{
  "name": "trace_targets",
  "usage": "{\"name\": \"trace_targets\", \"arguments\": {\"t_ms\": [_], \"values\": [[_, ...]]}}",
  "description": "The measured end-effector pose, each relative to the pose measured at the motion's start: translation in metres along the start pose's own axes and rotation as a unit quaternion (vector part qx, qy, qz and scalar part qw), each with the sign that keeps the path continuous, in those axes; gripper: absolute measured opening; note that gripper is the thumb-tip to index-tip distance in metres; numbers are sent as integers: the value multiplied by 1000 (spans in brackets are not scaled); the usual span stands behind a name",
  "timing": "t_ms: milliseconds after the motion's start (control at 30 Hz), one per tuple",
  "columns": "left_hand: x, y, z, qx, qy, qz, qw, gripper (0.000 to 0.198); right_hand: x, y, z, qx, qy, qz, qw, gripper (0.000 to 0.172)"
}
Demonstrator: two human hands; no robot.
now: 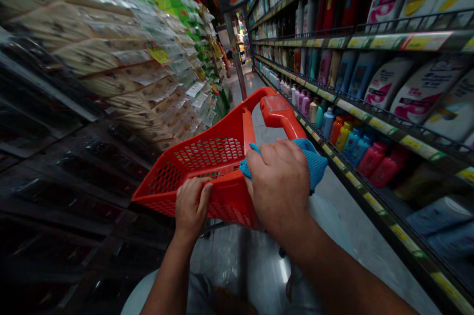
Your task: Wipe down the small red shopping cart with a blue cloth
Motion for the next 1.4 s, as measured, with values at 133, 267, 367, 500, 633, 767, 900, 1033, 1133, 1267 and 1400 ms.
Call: {"name": "trace_targets", "arguments": {"t_ms": [133,267,367,500,633,767,900,1033,1133,1267,1400], "values": [[2,3,-5,-21,-16,17,1000,39,-23,-5,17,42,40,-10,998,12],[-1,2,8,-16,82,81,993,44,-34,-18,19,121,120,-67,983,20],[-2,0,21,9,186,104,977,51,-38,-23,-9,89,141,-140,976,26],[-11,1,11,-4,200,110,974,51,-54,-44,-39,-88,97,-238,962,22],[-21,6,-1,-22,206,113,972,52,-102,-63,-7,-39,100,-157,982,24],[-23,8,-5,-23,227,100,969,51,-127,-72,-14,-35,120,-151,981,23],[-25,10,-7,-11,251,88,964,51,-129,-87,-50,-229,129,-241,934,36],[-27,14,-6,2,266,89,960,51,-158,-93,-25,-156,140,-112,971,60],[-29,17,-5,3,270,93,958,52,-179,-111,-26,-110,140,-42,983,59],[-31,21,-7,6,272,87,958,53,-178,-123,-48,-188,148,-111,965,54],[-32,24,-7,26,281,75,957,53,-167,-111,-18,-211,130,-156,956,48]]}}
Point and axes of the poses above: each hand's wrist, its own y-axis towards the middle knuckle, its own x-axis out of the back of the hand, z = x × y, the point moved 10 cm from there along y, towards the middle knuckle, and after that the axes turned 9 degrees about x, right-handed, at the moved point
